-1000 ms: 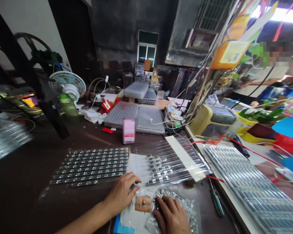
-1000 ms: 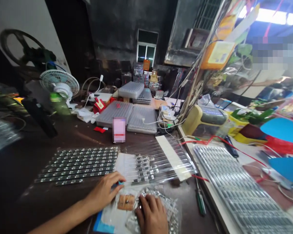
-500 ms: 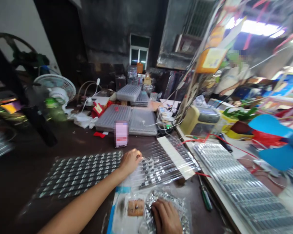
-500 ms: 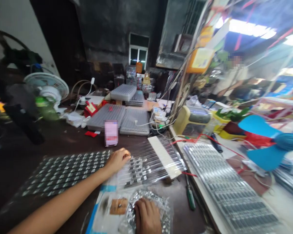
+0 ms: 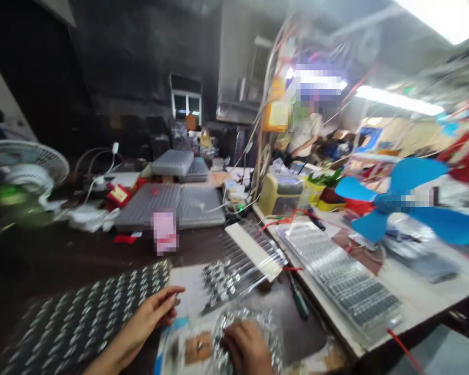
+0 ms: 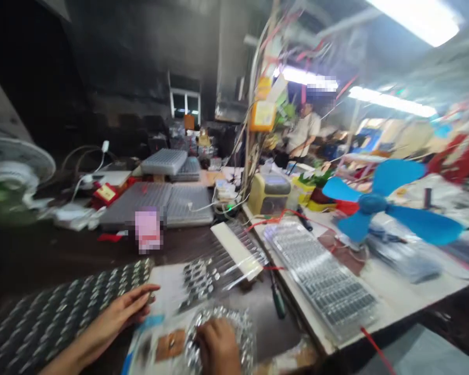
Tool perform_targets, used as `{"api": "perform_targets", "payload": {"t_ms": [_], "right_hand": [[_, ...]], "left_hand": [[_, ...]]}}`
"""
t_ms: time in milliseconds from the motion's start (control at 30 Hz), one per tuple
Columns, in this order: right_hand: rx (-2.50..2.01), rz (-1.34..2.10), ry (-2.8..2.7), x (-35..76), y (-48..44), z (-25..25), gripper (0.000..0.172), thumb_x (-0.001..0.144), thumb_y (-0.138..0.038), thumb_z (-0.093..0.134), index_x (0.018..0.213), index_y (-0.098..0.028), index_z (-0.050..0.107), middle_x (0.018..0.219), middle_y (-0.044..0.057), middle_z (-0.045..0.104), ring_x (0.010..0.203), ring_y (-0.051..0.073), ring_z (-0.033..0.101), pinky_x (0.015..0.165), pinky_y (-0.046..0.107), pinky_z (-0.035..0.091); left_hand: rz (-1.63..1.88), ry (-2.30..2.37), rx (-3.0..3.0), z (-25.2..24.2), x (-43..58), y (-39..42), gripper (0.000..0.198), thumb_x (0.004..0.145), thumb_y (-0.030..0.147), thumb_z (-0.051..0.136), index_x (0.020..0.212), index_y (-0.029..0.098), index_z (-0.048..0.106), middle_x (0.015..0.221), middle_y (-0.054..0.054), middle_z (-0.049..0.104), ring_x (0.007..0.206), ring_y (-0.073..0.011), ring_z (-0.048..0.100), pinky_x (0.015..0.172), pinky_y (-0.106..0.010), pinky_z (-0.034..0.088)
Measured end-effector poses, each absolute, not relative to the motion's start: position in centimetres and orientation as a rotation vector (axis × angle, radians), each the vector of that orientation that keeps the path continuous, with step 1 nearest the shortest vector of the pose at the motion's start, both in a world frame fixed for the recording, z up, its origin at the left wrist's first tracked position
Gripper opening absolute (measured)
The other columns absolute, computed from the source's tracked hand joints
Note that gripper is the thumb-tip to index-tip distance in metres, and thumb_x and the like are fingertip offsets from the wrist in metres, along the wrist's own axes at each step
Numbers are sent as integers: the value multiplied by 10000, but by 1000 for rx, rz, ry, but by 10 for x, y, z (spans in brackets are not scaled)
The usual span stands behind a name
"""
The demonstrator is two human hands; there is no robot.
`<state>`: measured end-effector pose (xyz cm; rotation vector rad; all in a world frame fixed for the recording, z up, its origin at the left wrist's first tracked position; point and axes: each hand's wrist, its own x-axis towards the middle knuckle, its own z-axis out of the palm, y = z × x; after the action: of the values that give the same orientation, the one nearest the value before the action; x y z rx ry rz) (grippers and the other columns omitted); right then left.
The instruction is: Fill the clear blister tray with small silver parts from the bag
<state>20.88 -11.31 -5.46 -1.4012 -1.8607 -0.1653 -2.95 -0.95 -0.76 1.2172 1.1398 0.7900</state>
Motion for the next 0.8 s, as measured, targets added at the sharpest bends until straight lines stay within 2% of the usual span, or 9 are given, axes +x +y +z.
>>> {"api": "perform_targets", "payload": {"t_ms": [100, 200, 267, 500, 800], "right_hand": [[-1478, 25, -1844, 202, -115, -38, 99, 883, -197, 510, 855, -224, 601, 779, 15, 628, 751, 154, 574, 695, 277, 446], [-1447, 118, -1857, 201, -111, -34, 106, 895, -229, 511, 906, -222, 616, 846, 26, 645, 813, 161, 577, 752, 296, 444], [-1443, 143, -1868, 201, -111, -34, 115, 898, -230, 507, 915, -221, 620, 861, 28, 648, 823, 160, 578, 765, 298, 443], [-1473, 90, -1913, 202, -114, -34, 139, 909, -248, 491, 918, -217, 626, 859, 30, 645, 819, 157, 571, 747, 297, 444], [-1467, 107, -1901, 203, -113, -30, 154, 914, -258, 473, 891, -215, 619, 811, 21, 653, 765, 152, 587, 715, 286, 445]], "left_hand": [[755, 1203, 1397, -1, -33, -46, 370, 707, 440, 684, 945, 156, 694, 762, -28, 658, 629, -138, 576, 573, -230, 464], [763, 1319, 1619, -3, -24, -62, 176, 748, 271, 651, 876, 164, 710, 791, -39, 683, 708, -162, 606, 645, -249, 475], [745, 1332, 1755, -6, -16, -68, 115, 770, 205, 630, 842, 175, 715, 813, -41, 689, 732, -165, 617, 672, -254, 475], [772, 1251, 2001, -13, -1, -75, 140, 803, 165, 644, 907, 214, 724, 856, -34, 673, 820, -166, 632, 751, -258, 482], [692, 1329, 2154, -15, 4, -76, 106, 784, 151, 670, 855, 208, 724, 818, -36, 650, 802, -180, 623, 727, -279, 480]]}}
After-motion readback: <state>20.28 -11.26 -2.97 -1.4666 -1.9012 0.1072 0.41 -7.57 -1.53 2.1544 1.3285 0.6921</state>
